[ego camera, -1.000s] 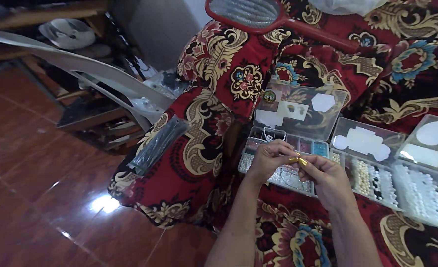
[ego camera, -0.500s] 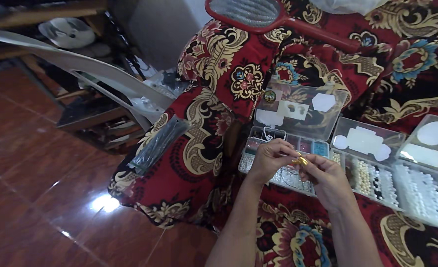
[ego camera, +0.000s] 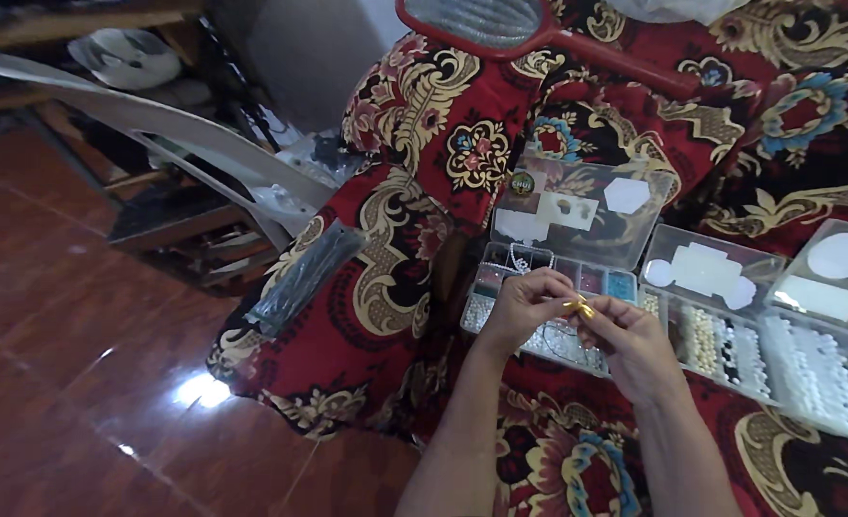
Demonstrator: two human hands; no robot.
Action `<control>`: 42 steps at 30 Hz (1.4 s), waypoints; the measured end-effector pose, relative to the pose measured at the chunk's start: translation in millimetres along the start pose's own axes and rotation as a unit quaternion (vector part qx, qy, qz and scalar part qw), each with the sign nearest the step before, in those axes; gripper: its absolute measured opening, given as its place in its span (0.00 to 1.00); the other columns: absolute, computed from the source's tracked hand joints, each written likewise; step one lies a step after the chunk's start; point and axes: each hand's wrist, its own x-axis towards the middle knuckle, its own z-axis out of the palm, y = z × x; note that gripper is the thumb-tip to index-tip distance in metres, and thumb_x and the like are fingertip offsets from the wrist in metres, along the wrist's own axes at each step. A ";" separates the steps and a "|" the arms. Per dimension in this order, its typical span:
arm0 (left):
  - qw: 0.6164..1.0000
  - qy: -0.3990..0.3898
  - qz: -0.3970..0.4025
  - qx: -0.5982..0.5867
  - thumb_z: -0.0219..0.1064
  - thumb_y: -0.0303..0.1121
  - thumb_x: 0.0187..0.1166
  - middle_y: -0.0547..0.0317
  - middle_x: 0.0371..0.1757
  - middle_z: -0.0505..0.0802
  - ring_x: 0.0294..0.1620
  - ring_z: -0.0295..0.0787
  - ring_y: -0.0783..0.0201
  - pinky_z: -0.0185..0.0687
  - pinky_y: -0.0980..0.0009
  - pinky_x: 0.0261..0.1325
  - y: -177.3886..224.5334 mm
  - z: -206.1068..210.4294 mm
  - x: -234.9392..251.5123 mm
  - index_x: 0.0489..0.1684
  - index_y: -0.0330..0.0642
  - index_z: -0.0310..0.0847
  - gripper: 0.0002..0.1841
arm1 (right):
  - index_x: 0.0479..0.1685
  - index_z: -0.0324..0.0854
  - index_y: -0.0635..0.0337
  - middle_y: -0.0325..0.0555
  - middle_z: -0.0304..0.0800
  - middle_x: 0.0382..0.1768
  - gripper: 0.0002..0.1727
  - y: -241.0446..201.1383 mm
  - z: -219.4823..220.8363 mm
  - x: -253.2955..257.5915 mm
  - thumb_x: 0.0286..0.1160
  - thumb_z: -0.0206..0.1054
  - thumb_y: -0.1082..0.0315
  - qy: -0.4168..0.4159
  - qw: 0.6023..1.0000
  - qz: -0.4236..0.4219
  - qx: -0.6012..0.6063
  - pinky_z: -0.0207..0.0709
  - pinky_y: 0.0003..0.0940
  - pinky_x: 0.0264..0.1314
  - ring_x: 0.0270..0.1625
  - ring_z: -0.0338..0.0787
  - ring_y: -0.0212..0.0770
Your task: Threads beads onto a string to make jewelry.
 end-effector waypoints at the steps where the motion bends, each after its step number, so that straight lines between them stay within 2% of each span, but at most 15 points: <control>1: 1.000 -0.003 -0.008 -0.005 0.68 0.17 0.72 0.63 0.47 0.90 0.49 0.87 0.77 0.86 0.78 0.55 0.7 -0.3 0.1 0.33 0.33 0.88 0.04 | 0.34 0.89 0.63 0.39 0.94 0.27 0.09 0.4 -0.2 0.0 0.73 0.63 0.80 -0.001 1.000 -0.001 0.001 0.86 0.19 0.31 0.25 0.89 0.26; 5: 0.999 0.004 -0.035 -0.015 0.68 0.16 0.71 0.65 0.47 0.89 0.49 0.87 0.77 0.86 0.78 0.56 2.7 -0.2 0.8 0.32 0.36 0.87 0.05 | 0.35 0.89 0.64 0.40 0.93 0.27 0.08 0.1 -0.4 0.9 0.73 0.64 0.79 -0.001 1.000 -0.002 -0.009 0.86 0.19 0.31 0.25 0.89 0.27; 14: 0.997 0.039 -0.052 0.032 0.64 0.17 0.75 0.62 0.48 0.89 0.50 0.86 0.76 0.84 0.78 0.56 4.0 3.7 3.8 0.30 0.35 0.85 0.06 | 0.37 0.89 0.64 0.38 0.93 0.27 0.06 2.2 3.1 -0.3 0.73 0.66 0.79 0.022 0.996 -0.058 -0.071 0.87 0.20 0.31 0.25 0.90 0.27; 20: 0.997 0.025 -0.046 0.057 0.62 0.21 0.77 0.63 0.50 0.87 0.54 0.82 0.78 0.80 0.80 0.57 1.1 4.2 4.9 0.28 0.37 0.83 0.08 | 0.38 0.89 0.65 0.40 0.94 0.28 0.06 0.8 5.0 -0.7 0.74 0.66 0.79 0.017 0.997 -0.050 -0.063 0.88 0.21 0.32 0.26 0.91 0.29; 25: 0.996 0.027 -0.047 0.066 0.59 0.22 0.80 0.62 0.51 0.85 0.54 0.82 0.77 0.81 0.79 0.57 0.4 4.5 5.1 0.31 0.37 0.81 0.08 | 0.41 0.87 0.65 0.41 0.94 0.31 0.06 1.8 3.0 0.9 0.75 0.65 0.77 0.002 0.996 -0.044 -0.074 0.89 0.22 0.33 0.28 0.92 0.30; 28: 0.995 0.053 -0.053 0.070 0.58 0.22 0.82 0.59 0.54 0.85 0.55 0.84 0.74 0.83 0.75 0.60 1.2 5.0 5.1 0.35 0.35 0.81 0.07 | 0.42 0.86 0.65 0.41 0.95 0.34 0.06 0.8 -0.1 1.5 0.77 0.63 0.76 -0.012 0.996 -0.026 -0.084 0.88 0.21 0.31 0.28 0.92 0.29; 31: 0.994 0.082 -0.062 0.031 0.56 0.22 0.83 0.59 0.53 0.88 0.53 0.87 0.71 0.86 0.71 0.59 1.5 5.1 5.2 0.40 0.36 0.81 0.07 | 0.42 0.86 0.65 0.41 0.94 0.34 0.06 0.2 -1.1 1.8 0.77 0.62 0.76 -0.012 0.996 -0.022 -0.082 0.89 0.22 0.32 0.28 0.92 0.30; 35: 0.993 0.049 -0.096 -0.042 0.50 0.31 0.89 0.57 0.54 0.92 0.51 0.92 0.65 0.89 0.66 0.57 2.4 1.5 3.7 0.66 0.34 0.74 0.16 | 0.42 0.86 0.66 0.41 0.94 0.32 0.07 0.7 -1.2 2.4 0.77 0.62 0.77 -0.001 0.998 -0.029 -0.061 0.89 0.22 0.34 0.28 0.92 0.30; 36: 0.993 0.038 -0.099 -0.048 0.55 0.33 0.87 0.60 0.52 0.92 0.49 0.92 0.66 0.89 0.67 0.57 2.2 1.0 3.2 0.66 0.34 0.75 0.16 | 0.42 0.86 0.65 0.41 0.94 0.31 0.07 0.9 -1.1 2.5 0.77 0.62 0.77 0.002 0.998 -0.031 -0.057 0.89 0.22 0.34 0.28 0.92 0.30; 38: 0.994 0.029 -0.091 -0.043 0.64 0.25 0.79 0.63 0.46 0.93 0.45 0.91 0.70 0.89 0.70 0.54 1.8 2.3 2.3 0.53 0.35 0.84 0.10 | 0.41 0.87 0.65 0.40 0.93 0.29 0.06 1.9 -0.9 2.5 0.77 0.63 0.77 0.005 0.998 -0.034 -0.051 0.89 0.22 0.34 0.27 0.91 0.29; 40: 0.996 0.032 -0.079 -0.038 0.65 0.18 0.76 0.63 0.45 0.93 0.44 0.91 0.72 0.89 0.72 0.54 0.3 3.3 2.0 0.42 0.35 0.86 0.06 | 0.42 0.86 0.65 0.40 0.93 0.29 0.06 2.5 -0.9 2.2 0.76 0.64 0.77 0.002 0.998 -0.034 -0.050 0.89 0.22 0.34 0.28 0.92 0.29; 42: 0.996 0.043 -0.063 -0.038 0.65 0.17 0.76 0.61 0.46 0.93 0.45 0.91 0.72 0.89 0.73 0.53 -2.0 3.0 1.6 0.36 0.36 0.86 0.06 | 0.45 0.86 0.66 0.40 0.94 0.31 0.07 2.5 -1.0 1.8 0.75 0.64 0.78 -0.003 0.998 -0.033 -0.054 0.88 0.22 0.34 0.28 0.91 0.29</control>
